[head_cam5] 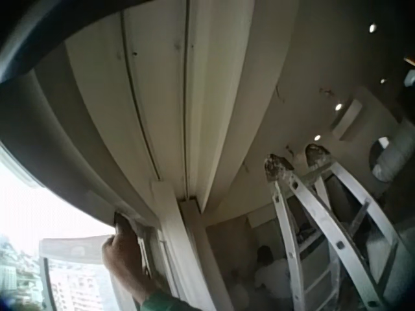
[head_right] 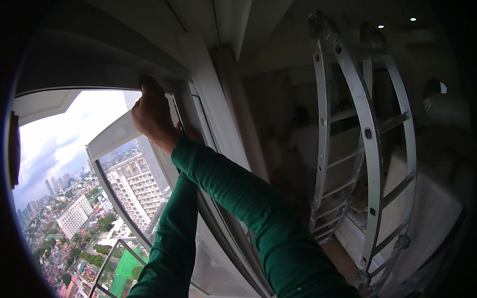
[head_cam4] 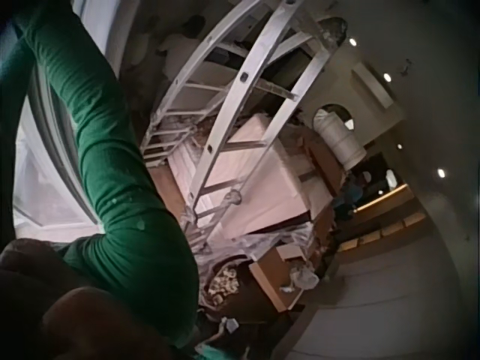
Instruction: The person applies putty to the top frame and hinges of a glass balcony door using a spreader and a brush. The person uses the spreader to smooth the material into gaps and the brush to reach corners, moving between the top of the door frame and the side hinges.
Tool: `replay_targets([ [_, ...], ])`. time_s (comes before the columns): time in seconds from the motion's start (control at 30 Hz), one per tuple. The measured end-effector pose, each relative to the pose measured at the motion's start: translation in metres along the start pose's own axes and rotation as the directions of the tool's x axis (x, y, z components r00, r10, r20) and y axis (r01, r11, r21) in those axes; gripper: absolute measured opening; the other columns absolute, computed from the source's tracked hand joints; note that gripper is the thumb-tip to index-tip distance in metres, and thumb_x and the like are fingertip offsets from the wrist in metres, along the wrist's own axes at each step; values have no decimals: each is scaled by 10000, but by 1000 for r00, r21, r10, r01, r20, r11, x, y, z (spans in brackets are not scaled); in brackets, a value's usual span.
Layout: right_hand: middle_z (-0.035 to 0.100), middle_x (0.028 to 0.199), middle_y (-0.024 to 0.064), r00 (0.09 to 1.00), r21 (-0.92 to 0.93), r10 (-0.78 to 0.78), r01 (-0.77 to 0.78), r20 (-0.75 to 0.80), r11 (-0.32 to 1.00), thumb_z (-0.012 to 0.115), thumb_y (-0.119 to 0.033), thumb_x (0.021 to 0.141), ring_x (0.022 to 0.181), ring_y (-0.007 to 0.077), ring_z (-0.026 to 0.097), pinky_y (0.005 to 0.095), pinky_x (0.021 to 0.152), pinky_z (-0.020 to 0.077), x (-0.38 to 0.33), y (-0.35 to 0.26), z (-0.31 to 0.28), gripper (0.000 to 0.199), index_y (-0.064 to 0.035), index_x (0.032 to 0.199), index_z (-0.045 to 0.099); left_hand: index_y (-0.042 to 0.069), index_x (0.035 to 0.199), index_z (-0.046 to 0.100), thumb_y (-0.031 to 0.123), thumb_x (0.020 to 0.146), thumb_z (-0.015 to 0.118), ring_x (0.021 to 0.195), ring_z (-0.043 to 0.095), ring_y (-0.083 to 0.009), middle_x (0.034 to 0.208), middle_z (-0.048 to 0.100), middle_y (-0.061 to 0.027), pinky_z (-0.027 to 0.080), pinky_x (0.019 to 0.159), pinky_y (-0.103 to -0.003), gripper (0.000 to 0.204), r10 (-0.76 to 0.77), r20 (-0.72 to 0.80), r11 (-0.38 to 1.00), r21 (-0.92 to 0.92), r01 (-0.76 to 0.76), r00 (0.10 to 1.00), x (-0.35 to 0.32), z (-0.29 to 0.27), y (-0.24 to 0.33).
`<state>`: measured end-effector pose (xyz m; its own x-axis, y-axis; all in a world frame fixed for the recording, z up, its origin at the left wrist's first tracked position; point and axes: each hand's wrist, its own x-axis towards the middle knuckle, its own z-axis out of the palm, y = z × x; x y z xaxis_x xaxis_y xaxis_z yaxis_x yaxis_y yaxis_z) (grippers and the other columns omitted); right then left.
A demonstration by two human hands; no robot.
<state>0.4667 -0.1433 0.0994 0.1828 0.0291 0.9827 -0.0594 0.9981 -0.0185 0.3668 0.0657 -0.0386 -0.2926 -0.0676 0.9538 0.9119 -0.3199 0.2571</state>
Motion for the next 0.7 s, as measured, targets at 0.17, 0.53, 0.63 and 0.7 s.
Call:
replay_targets([
  [0.17,600,1252,279,987,-37,-134,131,-93,991,564,-13,848,1154,462,581,538,1017,472,-10,-5,10,494,41,1336,508,87,1397,562,292,932,615,881,641,-387,981,735,-186,473,883,-483,511,-3,7,1000,5,3,1000,2,-3,2],
  [0.53,586,1185,283,961,2,-225,229,-162,974,557,13,841,1122,450,566,519,973,463,-7,-24,7,367,43,1207,562,96,1379,573,279,946,597,902,660,-404,1011,739,-197,473,916,-489,471,2,-7,1000,4,-2,1000,-1,-6,8],
  [0.63,577,1217,272,942,-24,-262,263,-210,965,549,17,858,1115,444,559,531,994,456,-10,-39,8,417,53,1272,532,98,1375,576,276,950,592,908,665,-408,1019,741,-200,473,925,-491,460,6,-12,1000,9,-6,1000,-2,-8,11],
  [0.7,576,1236,272,969,-59,-155,146,-192,988,557,15,856,1120,448,557,530,1007,454,-6,-43,4,443,60,1296,519,100,1371,578,274,953,589,912,668,-411,1025,741,-202,473,931,-493,453,3,-21,1000,7,-3,1000,-3,-9,13],
])
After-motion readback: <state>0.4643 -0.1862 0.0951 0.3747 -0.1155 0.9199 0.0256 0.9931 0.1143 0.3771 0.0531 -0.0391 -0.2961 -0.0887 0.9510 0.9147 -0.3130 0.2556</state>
